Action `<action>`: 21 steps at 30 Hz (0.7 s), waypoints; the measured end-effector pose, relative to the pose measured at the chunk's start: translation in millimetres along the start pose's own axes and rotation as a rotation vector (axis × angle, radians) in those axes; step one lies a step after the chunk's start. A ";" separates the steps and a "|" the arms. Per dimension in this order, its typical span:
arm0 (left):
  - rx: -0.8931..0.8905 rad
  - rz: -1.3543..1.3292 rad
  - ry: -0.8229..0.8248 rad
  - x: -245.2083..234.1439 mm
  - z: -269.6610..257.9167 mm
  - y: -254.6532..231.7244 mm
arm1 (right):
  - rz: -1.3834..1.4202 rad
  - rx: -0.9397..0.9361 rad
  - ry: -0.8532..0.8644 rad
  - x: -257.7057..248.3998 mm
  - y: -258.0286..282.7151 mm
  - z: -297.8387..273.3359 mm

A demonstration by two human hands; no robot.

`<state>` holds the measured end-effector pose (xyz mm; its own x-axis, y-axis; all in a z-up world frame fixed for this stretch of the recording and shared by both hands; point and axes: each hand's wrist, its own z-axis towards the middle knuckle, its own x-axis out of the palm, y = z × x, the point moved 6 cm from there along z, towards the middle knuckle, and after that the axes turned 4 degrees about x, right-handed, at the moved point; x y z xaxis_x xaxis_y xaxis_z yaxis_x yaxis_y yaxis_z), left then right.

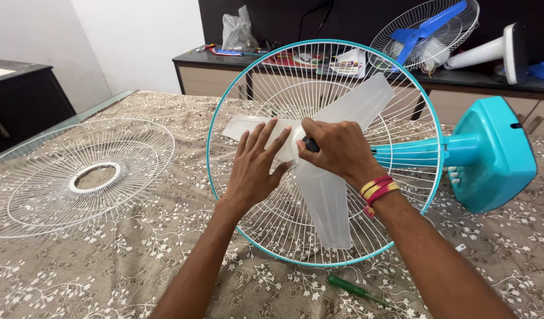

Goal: The person disassembles a teal table fan by removing the front grille, unscrewing the blade nut, and detaching the fan blades and motor housing. The components are placed on the table as they are removed.

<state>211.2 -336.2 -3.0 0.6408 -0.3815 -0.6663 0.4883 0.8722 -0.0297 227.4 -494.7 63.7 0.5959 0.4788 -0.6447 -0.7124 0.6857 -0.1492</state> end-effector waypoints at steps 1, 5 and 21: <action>0.000 0.008 0.007 0.6 0.9 -1.2 | 0.006 0.011 -0.001 -0.3 0.3 -0.3; -0.001 0.031 0.031 -0.4 1.5 -3.3 | 0.011 0.037 -0.019 -1.7 1.3 -1.0; 0.033 0.171 -0.064 4.7 -2.4 5.9 | -0.136 0.205 0.004 1.6 9.5 -11.6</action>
<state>215.6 -332.2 -8.0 0.7519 -0.2478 -0.6109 0.3872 0.9160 0.1050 217.2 -493.8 52.5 0.6796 0.3727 -0.6319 -0.5355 0.8407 -0.0800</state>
